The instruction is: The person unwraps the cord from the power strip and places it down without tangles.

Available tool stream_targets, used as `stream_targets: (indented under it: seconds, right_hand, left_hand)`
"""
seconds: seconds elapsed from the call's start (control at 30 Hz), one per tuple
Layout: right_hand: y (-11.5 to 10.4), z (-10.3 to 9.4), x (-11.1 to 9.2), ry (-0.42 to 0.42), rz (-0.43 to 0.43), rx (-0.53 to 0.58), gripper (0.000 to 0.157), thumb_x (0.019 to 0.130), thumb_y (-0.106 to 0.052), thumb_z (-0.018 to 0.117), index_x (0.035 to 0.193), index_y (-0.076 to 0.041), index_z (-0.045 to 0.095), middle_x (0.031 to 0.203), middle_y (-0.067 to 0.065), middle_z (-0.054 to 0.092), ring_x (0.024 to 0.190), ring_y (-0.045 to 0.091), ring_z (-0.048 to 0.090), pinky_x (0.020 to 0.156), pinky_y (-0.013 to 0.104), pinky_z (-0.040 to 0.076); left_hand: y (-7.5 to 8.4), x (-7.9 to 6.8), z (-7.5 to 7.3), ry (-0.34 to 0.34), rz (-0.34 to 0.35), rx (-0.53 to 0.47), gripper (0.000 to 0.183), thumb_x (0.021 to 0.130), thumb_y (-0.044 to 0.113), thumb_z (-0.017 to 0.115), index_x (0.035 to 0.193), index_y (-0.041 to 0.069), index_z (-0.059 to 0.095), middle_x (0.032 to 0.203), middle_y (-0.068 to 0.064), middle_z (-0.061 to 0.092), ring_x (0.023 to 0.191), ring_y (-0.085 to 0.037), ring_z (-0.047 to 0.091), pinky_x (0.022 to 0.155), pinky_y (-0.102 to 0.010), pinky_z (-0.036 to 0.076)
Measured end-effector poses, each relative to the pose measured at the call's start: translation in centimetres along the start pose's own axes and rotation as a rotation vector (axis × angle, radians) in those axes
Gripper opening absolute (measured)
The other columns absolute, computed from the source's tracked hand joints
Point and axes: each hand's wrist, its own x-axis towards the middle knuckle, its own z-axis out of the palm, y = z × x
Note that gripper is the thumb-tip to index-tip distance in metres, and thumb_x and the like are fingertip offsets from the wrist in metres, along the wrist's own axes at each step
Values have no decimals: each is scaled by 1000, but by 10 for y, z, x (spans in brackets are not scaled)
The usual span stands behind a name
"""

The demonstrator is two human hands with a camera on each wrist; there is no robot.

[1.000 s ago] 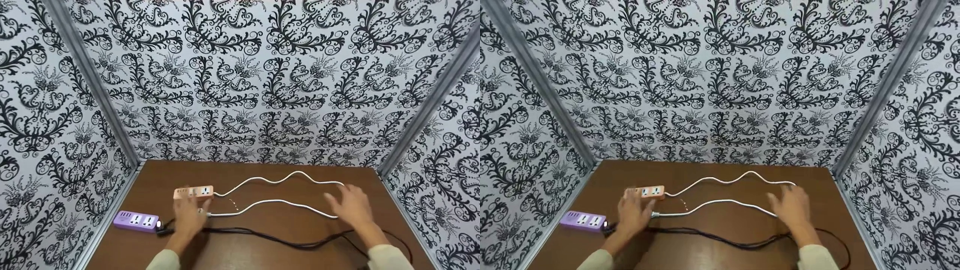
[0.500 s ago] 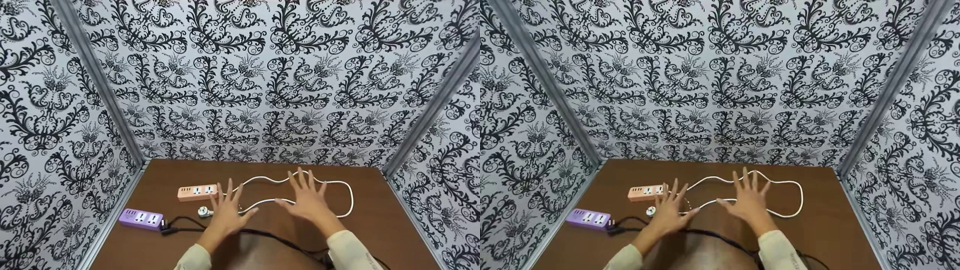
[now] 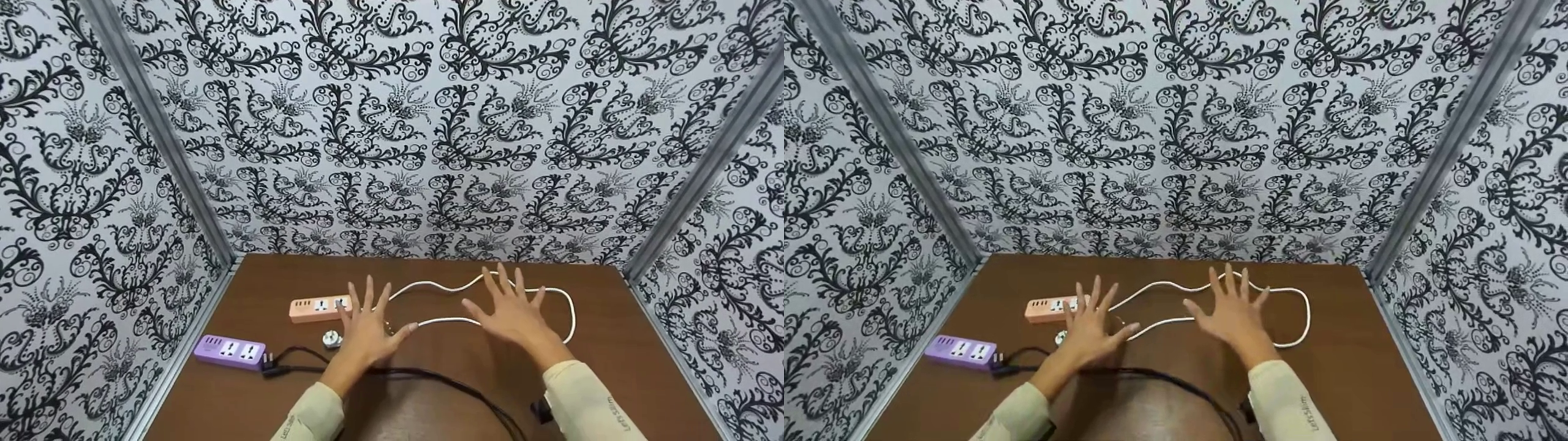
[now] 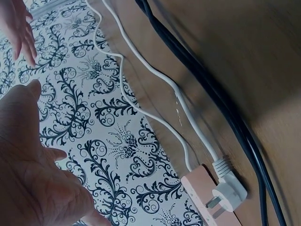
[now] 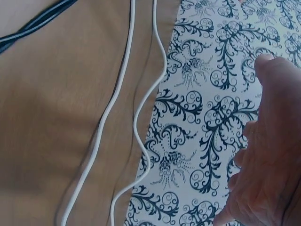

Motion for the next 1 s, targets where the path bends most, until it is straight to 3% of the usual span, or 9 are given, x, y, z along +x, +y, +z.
stream_targets:
  seconds: [0.2,0.37,0.6,0.83,1.0]
  right_hand:
    - [7,-6,-1,-12,20,16,97,98,-82,33,169,-19,11,176,16,-3,158,52,-10,108,84,-17]
    - [14,-11,-5,-19,17,34,96,99,-79,33,169,-18,12,175,19,1,158,53,-8,110,84,-16]
    - [44,-14,-19,-38,39,35,92,102,-74,36,168,-15,16,174,23,6,157,55,-4,113,83,-13]
    - [64,-19,-35,-23,1,21,91,102,-71,43,167,-10,24,171,29,14,155,59,9,116,83,4]
    - [73,-15,-47,-61,-53,-4,87,101,-65,51,161,-4,36,164,34,30,149,61,27,111,85,23]
  left_hand:
    - [0,2,-1,9,8,-5,100,86,77,64,165,24,33,176,-16,8,157,-56,-5,117,-83,4]
    - [-4,3,-1,-7,3,24,102,86,80,60,166,24,30,175,-17,7,157,-57,-5,118,-82,0]
    - [-16,3,1,-27,-18,30,102,86,80,60,167,25,28,175,-15,5,157,-55,-7,119,-80,-4]
    - [-28,1,3,-26,-48,22,102,85,80,61,166,24,31,176,-16,9,158,-55,-4,118,-82,3]
    - [-38,-2,6,-17,-63,30,103,85,79,63,165,22,32,175,-18,12,157,-57,-1,118,-82,3]
